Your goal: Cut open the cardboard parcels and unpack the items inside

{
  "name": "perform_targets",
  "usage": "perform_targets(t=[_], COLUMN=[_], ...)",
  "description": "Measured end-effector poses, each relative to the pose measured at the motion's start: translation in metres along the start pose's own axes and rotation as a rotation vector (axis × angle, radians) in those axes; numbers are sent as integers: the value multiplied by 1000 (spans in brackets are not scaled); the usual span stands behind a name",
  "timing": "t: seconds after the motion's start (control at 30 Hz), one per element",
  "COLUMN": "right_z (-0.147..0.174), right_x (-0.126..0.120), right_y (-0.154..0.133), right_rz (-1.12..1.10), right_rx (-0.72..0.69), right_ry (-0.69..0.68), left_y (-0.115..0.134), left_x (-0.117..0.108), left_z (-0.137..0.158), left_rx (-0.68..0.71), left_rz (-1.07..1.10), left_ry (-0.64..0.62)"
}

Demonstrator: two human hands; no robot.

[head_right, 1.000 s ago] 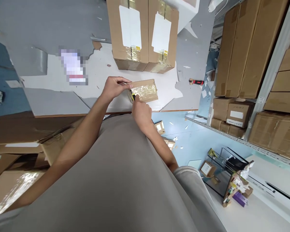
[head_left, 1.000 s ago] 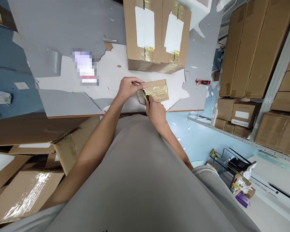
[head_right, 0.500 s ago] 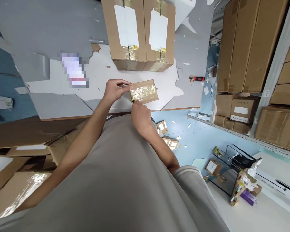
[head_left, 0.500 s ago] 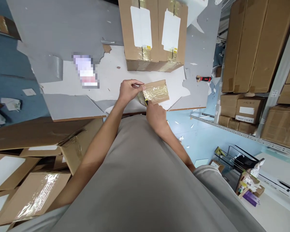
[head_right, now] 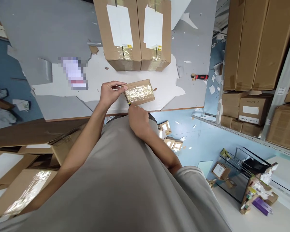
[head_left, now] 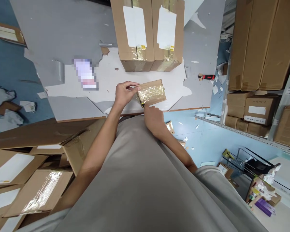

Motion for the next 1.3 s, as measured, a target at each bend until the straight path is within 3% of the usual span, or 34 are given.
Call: perform_targets(t=[0.17,0.37,0.43,0.53,0.63,0.73,1.0,1.3], right_z=[-2,-2,-6,-15,-22,-26,-41,-48], right_x=[2,-4,-3,-4,-8,-9,-3,-7], right_y=[29,107,130,147,151,153,143,135], right_rz=[-97,-304,-346,-398,-423,-411,-374,-295], right_rx=[-18,155,200,182,131,110,21,34], right_ry=[35,221,260,288,292,275,218,173], left_y=[4,29,48,73,82,79,75,74], left_x=[-6,-28,-20,20,69,93,90,91], left_z=[10,32,39,50,60,64,67,70], left_rx=[-2,124,226,380,462,475,473,484], left_rz=[-59,-175,-220,-263,-309,-357,-385,-384], left_ry=[36,167,164,28,-141,-177,-139,-120])
Point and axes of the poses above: each hand's wrist, its own z-axis away from the middle knuckle, its own x-axis out of the palm, y = z × x, the point moved 8 cm from there along -z, towards the middle knuckle, and after that the axes turned 15 degrees about y, right-handed, at the moved point
